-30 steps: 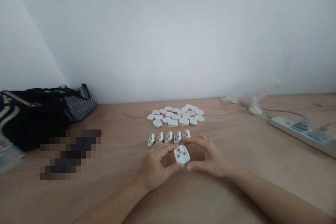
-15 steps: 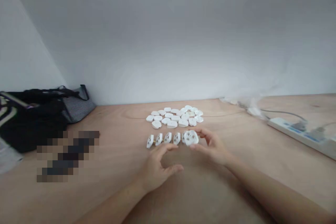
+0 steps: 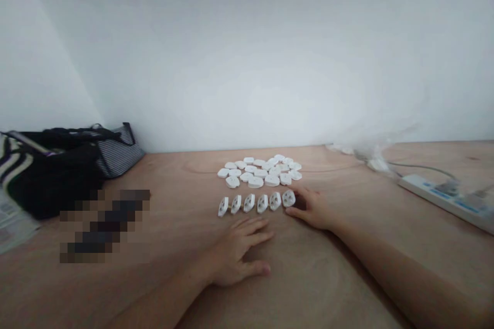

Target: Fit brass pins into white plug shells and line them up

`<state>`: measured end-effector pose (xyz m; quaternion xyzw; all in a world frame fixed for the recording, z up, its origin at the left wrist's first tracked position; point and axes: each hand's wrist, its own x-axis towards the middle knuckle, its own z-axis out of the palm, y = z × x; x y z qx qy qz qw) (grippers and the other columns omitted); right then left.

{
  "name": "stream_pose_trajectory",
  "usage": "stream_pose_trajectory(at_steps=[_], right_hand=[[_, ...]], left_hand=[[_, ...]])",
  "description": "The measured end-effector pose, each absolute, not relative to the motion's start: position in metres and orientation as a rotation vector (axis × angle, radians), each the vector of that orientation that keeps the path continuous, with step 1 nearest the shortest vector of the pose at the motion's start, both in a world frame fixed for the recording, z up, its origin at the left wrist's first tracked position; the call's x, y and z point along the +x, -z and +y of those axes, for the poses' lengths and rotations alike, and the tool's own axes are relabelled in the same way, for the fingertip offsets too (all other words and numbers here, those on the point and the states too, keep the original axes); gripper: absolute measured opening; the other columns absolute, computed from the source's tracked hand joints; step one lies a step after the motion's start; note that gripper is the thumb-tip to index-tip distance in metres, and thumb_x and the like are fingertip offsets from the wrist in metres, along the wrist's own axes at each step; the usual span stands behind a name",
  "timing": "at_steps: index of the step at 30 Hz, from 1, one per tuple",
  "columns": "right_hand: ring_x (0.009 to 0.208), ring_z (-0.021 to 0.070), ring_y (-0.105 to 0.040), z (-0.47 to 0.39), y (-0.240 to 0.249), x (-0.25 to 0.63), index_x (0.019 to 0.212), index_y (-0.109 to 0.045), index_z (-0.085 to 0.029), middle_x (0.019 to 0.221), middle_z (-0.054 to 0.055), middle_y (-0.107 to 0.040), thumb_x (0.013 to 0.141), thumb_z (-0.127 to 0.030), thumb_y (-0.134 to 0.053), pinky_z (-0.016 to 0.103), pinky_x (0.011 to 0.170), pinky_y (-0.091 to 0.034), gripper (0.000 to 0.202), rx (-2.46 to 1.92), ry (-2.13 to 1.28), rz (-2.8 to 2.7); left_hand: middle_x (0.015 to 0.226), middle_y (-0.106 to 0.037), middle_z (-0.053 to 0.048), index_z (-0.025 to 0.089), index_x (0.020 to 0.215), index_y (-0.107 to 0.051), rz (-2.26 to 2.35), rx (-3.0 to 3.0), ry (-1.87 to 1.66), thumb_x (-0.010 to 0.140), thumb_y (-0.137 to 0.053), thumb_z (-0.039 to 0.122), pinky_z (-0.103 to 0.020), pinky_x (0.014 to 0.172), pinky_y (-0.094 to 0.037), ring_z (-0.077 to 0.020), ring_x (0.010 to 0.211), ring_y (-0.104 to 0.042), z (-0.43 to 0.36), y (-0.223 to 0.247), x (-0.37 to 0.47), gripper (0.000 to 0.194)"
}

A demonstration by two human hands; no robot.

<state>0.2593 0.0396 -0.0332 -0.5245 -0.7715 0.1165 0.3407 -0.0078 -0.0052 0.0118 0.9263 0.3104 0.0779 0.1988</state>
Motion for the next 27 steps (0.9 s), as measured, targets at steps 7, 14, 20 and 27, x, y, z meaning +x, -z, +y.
stream_pose_trajectory(at_steps=[7, 14, 20, 27], right_hand=[[0.107, 0.0260, -0.053, 0.014, 0.023, 0.255, 0.117, -0.051, -0.021, 0.113, 0.011, -0.060, 0.080, -0.040, -0.058, 0.046, 0.093, -0.037, 0.042, -1.195, -0.117, -1.931], [0.125, 0.0265, -0.040, -0.025, 0.008, 0.232, 0.135, -0.036, -0.023, 0.138, 0.010, -0.042, 0.080, -0.052, -0.054, 0.045, 0.103, -0.029, 0.065, -0.927, -0.445, -2.570], [0.127, 0.0276, -0.035, -0.025, -0.001, 0.227, 0.137, -0.035, -0.025, 0.140, 0.010, -0.038, 0.081, -0.056, -0.049, 0.048, 0.105, -0.024, 0.066, -1.029, -0.494, -2.634], [0.121, 0.0273, -0.043, -0.024, 0.001, 0.225, 0.130, -0.045, -0.026, 0.135, 0.009, -0.046, 0.078, -0.048, -0.057, 0.049, 0.102, -0.028, 0.058, -1.019, -0.516, -2.540]], left_hand=[[0.139, -0.042, -0.006, 0.028, 0.128, -0.048, 0.887, 2.578, -0.314, 0.081, -0.056, 0.047, -0.046, 0.106, -0.027, -0.0280, 0.128, -0.037, -0.004, -0.008, -0.016, 0.051], [0.137, -0.044, -0.005, 0.029, 0.129, -0.047, 0.914, 2.589, -0.322, 0.083, -0.053, 0.044, -0.049, 0.107, -0.024, -0.0276, 0.127, -0.037, -0.005, -0.009, -0.027, 0.048], [0.136, -0.046, -0.005, 0.029, 0.127, -0.049, 0.958, 2.585, -0.320, 0.083, -0.053, 0.044, -0.049, 0.106, -0.028, -0.0276, 0.126, -0.039, -0.005, -0.011, -0.032, 0.047], [0.133, -0.049, -0.006, 0.028, 0.124, -0.053, 0.959, 2.577, -0.340, 0.082, -0.056, 0.042, -0.046, 0.103, -0.033, -0.0283, 0.123, -0.042, -0.004, -0.011, -0.033, 0.045]])
